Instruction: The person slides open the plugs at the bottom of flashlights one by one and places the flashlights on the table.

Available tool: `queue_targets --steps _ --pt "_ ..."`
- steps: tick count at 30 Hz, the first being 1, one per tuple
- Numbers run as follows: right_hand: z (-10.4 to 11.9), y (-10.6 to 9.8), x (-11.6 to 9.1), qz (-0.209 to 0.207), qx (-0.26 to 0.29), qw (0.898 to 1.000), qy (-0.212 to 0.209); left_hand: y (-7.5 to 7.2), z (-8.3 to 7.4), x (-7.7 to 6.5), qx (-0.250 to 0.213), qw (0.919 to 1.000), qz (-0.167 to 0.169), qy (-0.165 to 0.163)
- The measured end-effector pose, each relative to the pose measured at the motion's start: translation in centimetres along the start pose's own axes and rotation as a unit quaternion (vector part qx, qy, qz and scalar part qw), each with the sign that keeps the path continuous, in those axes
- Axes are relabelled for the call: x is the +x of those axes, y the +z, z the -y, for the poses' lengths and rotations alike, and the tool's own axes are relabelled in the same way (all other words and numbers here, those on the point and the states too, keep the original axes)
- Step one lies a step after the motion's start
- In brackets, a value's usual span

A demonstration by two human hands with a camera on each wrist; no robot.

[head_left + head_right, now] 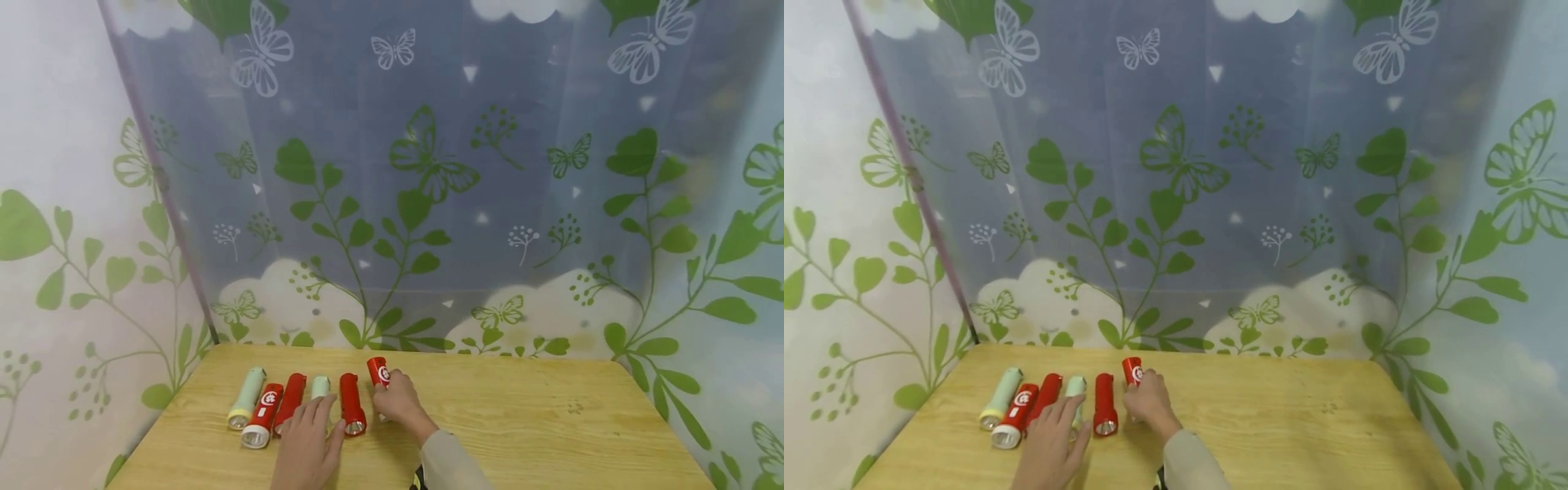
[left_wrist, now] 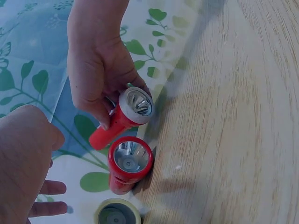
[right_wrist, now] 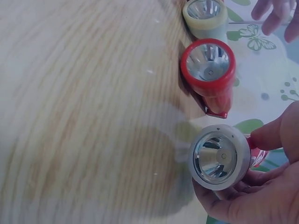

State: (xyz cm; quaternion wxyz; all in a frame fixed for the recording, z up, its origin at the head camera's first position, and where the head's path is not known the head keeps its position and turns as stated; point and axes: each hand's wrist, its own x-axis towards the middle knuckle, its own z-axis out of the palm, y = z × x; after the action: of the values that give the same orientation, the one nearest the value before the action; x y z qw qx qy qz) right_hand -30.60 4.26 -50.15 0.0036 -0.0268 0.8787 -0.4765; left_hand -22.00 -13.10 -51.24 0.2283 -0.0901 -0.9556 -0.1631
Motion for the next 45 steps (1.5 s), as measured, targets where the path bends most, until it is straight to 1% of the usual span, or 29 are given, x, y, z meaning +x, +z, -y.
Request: queue_targets --steps 2,6,10,16,18,23,29,32,35,41,45 --pt "-0.1 -0.3 0.0 0.006 0.011 1.0 0.002 0.0 -0.1 0.1 -0.004 1.0 -0.001 0.003" --pt "-0.2 -0.8 -0.1 0.009 0.023 1.0 0.002 -0.1 -0.3 0.4 -0.009 0.9999 0.009 -0.002" --pt "-0.2 -1.3 -0.4 0.0 0.03 1.0 -0.001 0.0 -0.6 0.9 -0.021 0.9997 0.014 0.004" --pt "0.0 -2.3 -1.0 -0.02 0.047 0.998 -0.02 0.0 -1.2 1.8 -0.026 0.9992 -0.015 0.027" --pt "0.0 -2.6 -1.2 -0.021 0.053 0.998 -0.024 -0.1 -1.5 2.2 -0.035 0.9985 -0.025 0.033" --pt "-0.1 -3.5 -1.8 -0.022 0.069 0.997 -0.026 -0.2 -2.4 2.9 -0.05 0.9974 -0.027 0.045" --pt "0.1 -4.5 -2.2 -0.004 0.075 0.997 -0.027 -0.4 -3.2 3.4 -0.046 0.9973 -0.031 0.048" --pt "0.3 -5.0 -2.5 -0.002 0.076 0.997 -0.031 -0.4 -3.6 3.8 -0.057 0.9961 -0.037 0.057" --pt "0.6 -5.6 -2.9 -0.003 0.079 0.996 -0.036 -0.4 -4.0 4.0 -0.065 0.994 -0.05 0.072" --pt "1.2 -6.2 -3.6 0.011 0.085 0.995 -0.056 -0.4 -4.6 4.9 -0.068 0.988 -0.103 0.092" --pt "1.3 -6.5 -3.9 0.015 0.086 0.994 -0.066 -0.6 -5.2 5.4 -0.073 0.9853 -0.116 0.102"
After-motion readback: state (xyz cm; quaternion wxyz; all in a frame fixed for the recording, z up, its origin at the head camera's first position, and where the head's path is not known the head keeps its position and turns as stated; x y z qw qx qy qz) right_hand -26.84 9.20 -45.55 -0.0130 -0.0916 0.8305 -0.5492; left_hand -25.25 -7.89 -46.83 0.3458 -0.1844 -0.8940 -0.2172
